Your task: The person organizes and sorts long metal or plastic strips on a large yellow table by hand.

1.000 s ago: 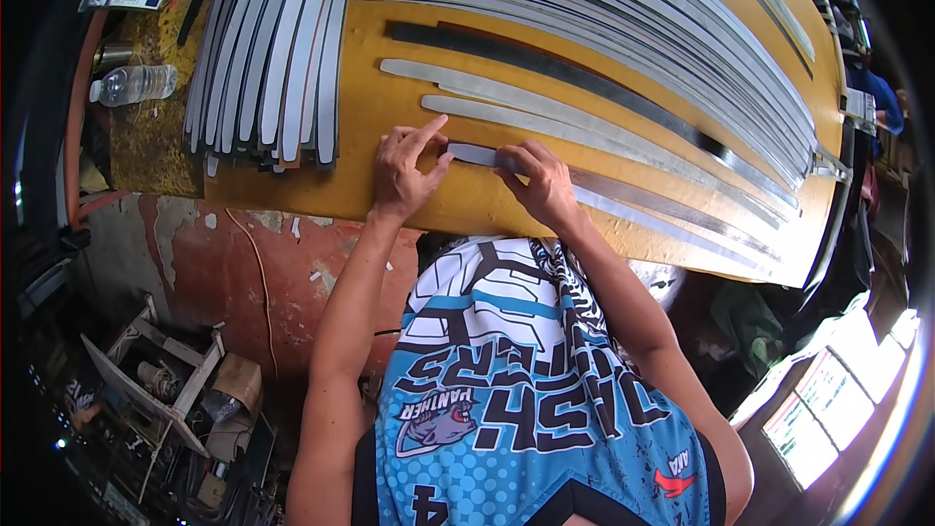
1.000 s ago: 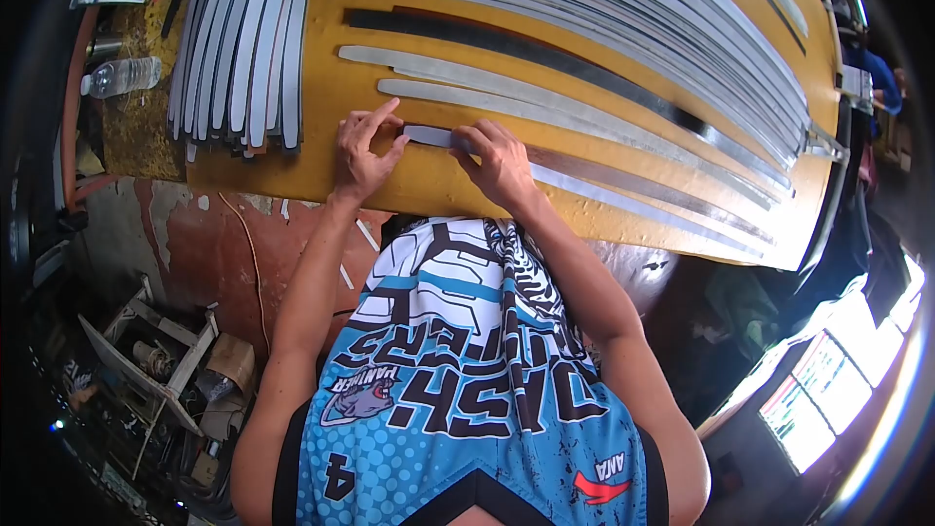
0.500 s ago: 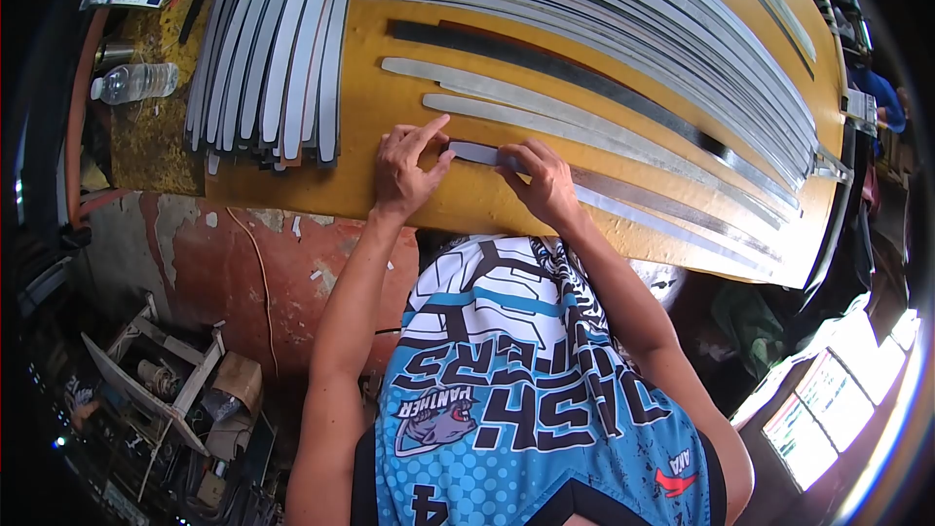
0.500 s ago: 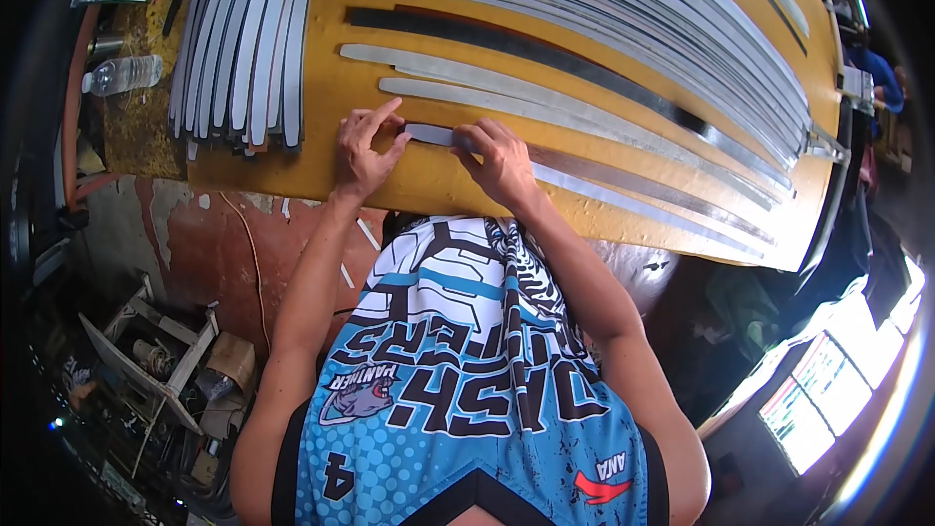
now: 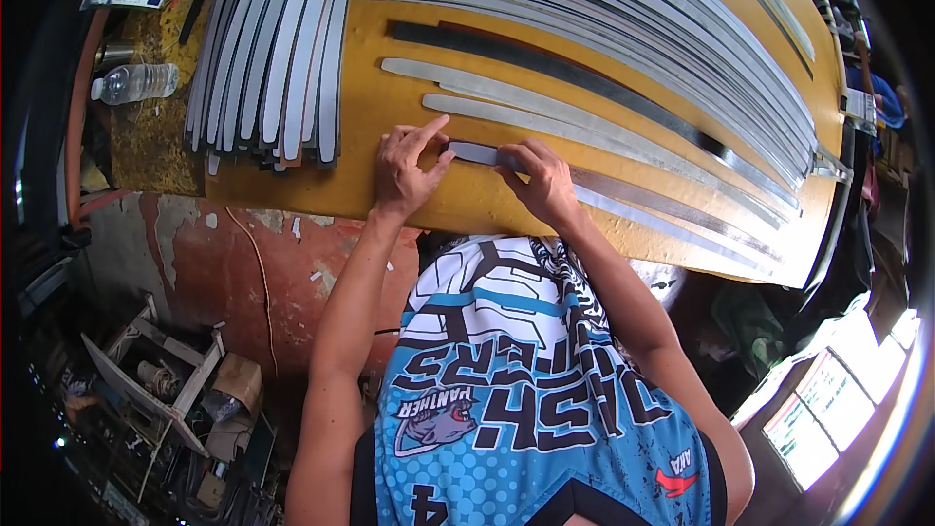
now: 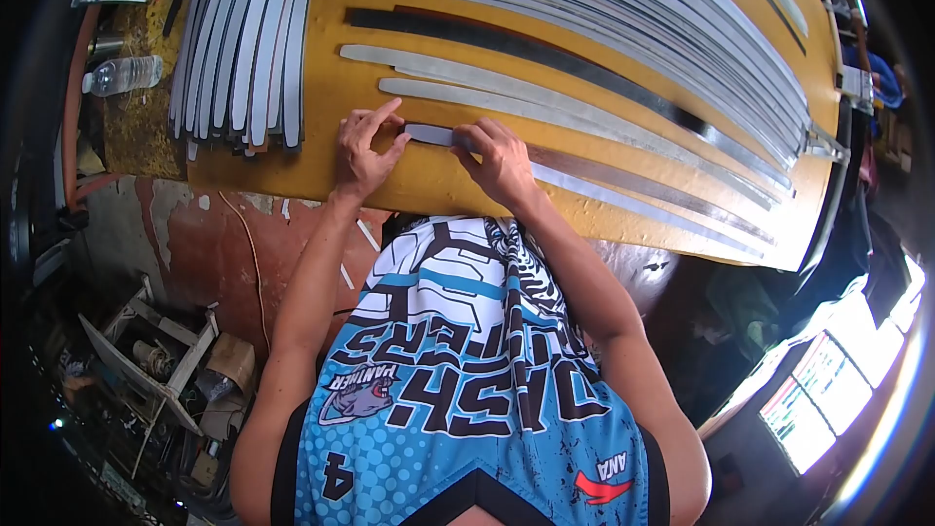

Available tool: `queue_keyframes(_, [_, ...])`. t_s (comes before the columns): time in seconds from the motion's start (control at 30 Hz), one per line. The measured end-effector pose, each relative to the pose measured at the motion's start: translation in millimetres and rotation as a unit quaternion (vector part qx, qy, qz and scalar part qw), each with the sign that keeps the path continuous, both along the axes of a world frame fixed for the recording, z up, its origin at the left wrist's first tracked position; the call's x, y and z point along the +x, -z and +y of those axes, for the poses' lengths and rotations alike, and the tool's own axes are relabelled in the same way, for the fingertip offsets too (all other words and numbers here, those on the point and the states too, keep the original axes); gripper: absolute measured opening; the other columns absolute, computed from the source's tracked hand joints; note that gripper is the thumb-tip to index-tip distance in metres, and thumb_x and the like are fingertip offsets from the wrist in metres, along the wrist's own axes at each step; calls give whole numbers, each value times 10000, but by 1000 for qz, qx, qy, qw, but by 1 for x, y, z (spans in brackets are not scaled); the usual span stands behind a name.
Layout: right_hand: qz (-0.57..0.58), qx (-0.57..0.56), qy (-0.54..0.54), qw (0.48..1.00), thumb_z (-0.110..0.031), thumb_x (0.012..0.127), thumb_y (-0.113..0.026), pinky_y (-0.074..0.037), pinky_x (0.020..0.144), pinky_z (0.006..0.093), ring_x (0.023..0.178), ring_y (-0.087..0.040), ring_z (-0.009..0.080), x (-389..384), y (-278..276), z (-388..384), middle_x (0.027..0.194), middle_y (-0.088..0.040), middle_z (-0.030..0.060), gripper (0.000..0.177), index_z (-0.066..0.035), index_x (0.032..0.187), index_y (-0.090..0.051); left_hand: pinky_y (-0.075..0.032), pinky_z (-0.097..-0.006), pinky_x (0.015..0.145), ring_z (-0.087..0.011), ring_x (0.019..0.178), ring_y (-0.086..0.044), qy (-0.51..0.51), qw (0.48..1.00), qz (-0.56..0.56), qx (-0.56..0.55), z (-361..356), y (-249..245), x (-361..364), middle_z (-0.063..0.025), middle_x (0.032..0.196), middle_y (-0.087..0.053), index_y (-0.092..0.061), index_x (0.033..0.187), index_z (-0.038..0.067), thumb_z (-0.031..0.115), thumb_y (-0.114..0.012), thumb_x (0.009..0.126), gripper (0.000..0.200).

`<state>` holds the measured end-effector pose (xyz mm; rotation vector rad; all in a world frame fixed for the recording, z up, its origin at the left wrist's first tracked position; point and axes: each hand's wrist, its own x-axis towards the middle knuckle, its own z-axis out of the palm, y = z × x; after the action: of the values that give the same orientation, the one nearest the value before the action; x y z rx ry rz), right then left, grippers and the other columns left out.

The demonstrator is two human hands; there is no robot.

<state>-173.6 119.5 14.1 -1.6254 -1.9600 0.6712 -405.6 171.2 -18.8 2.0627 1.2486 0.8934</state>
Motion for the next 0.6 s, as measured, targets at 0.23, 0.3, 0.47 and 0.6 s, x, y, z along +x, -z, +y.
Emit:
queue_keyframes(0.23, [11,-4,-1,1000,-127,826,-761,-522,713,424,836,-632,316,1,2,0,868,-625,100,196,-71,985,-662,-434,-365,861,-193,948,-618,1,1000,-10,-9,1,1,-1,18,982,-729,-594,1371,137,128,-787,782,621])
queue_keyframes(0.3, [9,-4,0,1000,-128,826,-761,-522,713,422,833,-630,315,1,3,0,866,-624,98,194,-73,984,-662,-435,-367,860,-197,948,-618,8,1000,-2,-6,1,1,-2,13,983,-726,-577,1385,129,136,-784,790,629])
queue_keyframes(0.47, [6,0,0,1000,-126,824,-763,-525,712,417,829,-633,306,1,1,0,860,-625,93,193,-78,984,-664,-438,-365,855,-196,950,-617,-10,1000,2,5,1,1,3,7,970,-724,-599,1359,129,153,-778,806,582])
queue_keyframes(0.6, [7,-1,-3,1000,-123,818,-766,-527,710,413,823,-636,298,1,2,0,849,-626,87,198,-82,983,-667,-434,-363,830,-192,933,-612,-40,999,17,0,0,-2,10,8,950,-721,-675,1264,135,179,-790,805,475])
